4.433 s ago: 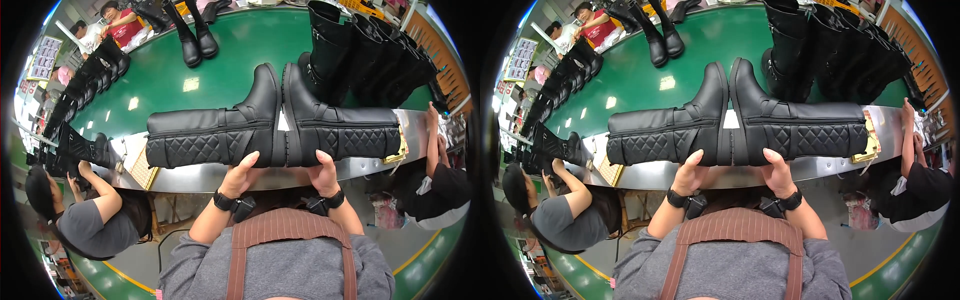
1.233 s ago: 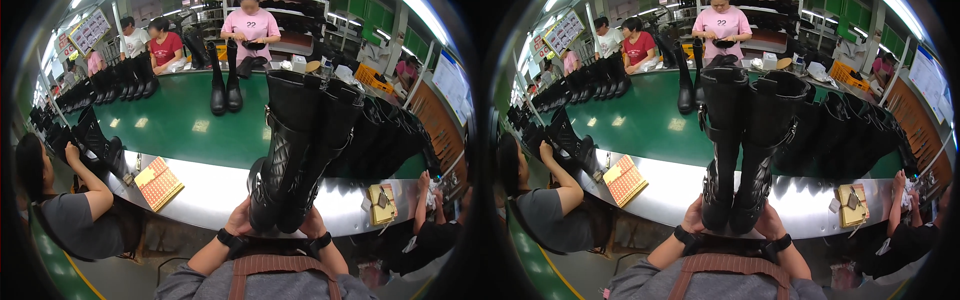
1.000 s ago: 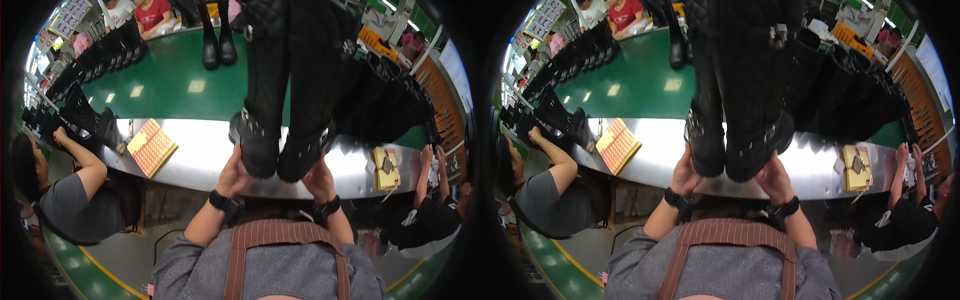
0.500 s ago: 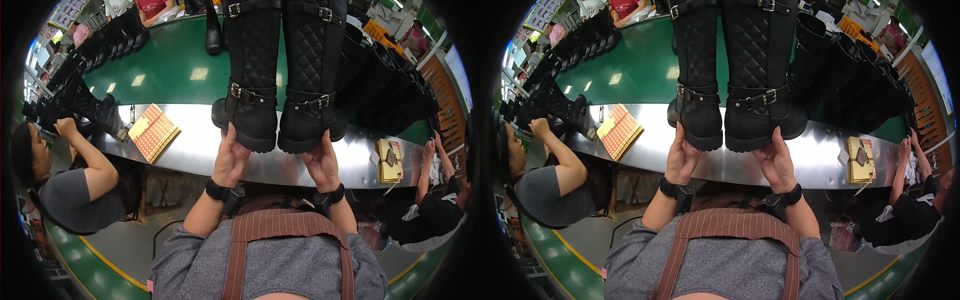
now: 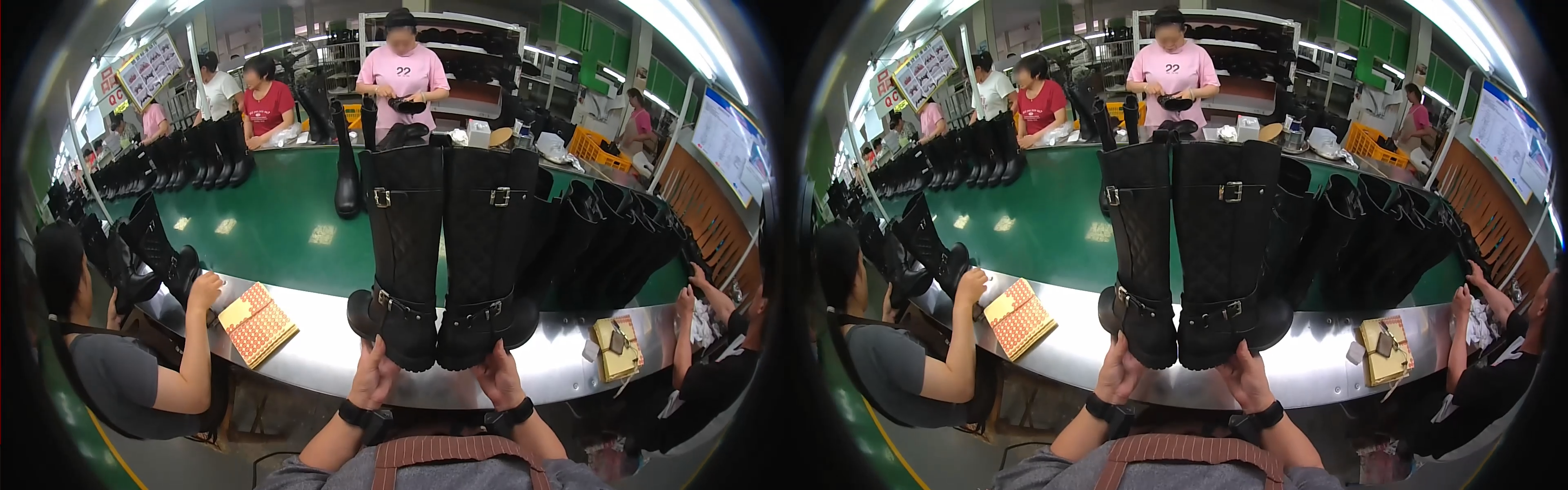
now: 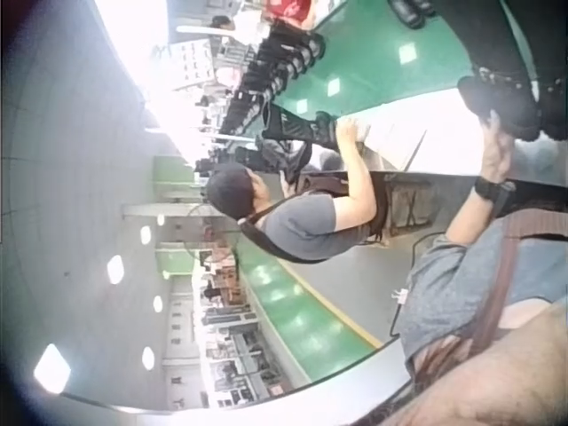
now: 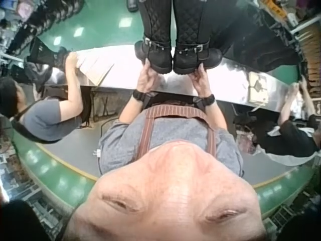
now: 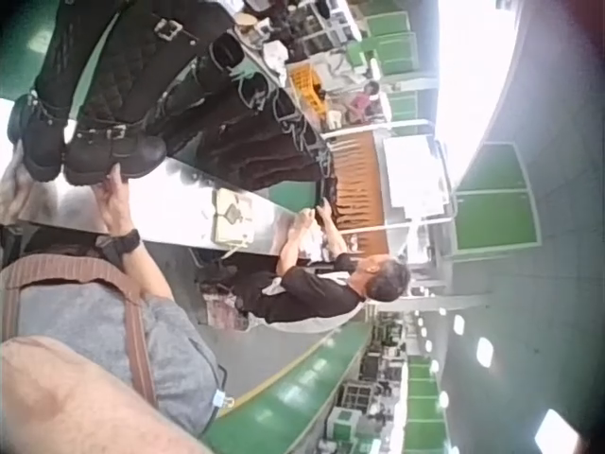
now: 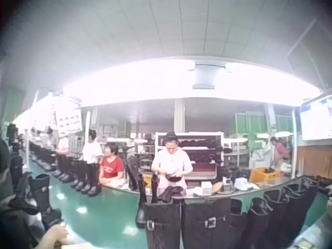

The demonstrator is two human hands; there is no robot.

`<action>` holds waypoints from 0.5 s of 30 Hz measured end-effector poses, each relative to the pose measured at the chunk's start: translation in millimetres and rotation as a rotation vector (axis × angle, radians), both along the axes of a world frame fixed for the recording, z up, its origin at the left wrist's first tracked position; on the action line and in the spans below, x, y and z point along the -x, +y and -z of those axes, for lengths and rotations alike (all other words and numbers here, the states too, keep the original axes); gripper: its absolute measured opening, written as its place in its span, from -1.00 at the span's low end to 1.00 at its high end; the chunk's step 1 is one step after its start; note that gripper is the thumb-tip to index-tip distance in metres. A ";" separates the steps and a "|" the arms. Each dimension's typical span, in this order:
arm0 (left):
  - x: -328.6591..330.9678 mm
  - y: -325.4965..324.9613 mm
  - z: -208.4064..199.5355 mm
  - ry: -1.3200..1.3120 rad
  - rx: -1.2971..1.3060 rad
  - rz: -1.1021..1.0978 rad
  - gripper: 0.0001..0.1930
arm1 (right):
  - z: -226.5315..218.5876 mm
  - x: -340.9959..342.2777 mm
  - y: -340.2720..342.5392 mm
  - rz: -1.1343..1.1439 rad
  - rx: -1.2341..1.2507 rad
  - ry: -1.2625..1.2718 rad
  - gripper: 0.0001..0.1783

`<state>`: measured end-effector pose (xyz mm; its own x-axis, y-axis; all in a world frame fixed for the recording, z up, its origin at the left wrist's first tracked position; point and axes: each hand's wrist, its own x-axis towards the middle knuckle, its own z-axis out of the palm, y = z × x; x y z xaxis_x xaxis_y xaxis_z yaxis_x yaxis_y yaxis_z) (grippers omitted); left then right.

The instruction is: Inspecting and finishing black boots on a shoe manufacturing assembly line.

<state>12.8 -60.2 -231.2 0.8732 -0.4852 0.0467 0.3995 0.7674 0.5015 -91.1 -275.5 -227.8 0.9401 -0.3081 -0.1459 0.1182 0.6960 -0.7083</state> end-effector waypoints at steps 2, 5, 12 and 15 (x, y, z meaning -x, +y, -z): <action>-1.3 1.7 2.3 0.002 -0.010 -0.009 -0.28 | 3.9 0.9 -4.4 -0.024 0.016 -0.063 -0.40; -3.2 2.6 -1.4 0.095 -0.020 0.117 -0.32 | 13.8 0.2 -13.5 -0.125 0.001 -0.129 -0.40; 5.4 -9.1 -17.1 -0.187 -0.113 0.102 -0.38 | -10.5 -10.4 -4.8 -0.192 0.680 0.067 -0.03; 0.6 -5.7 -15.9 0.182 0.434 0.374 -0.46 | -86.5 -6.8 -30.7 0.459 1.846 -0.377 0.18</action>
<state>12.2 -65.9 -215.3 0.6591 -0.7315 0.1749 0.7324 0.6771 0.0721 -84.3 -306.2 -141.3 0.6561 -0.0146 0.7546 0.3433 -0.8846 -0.3156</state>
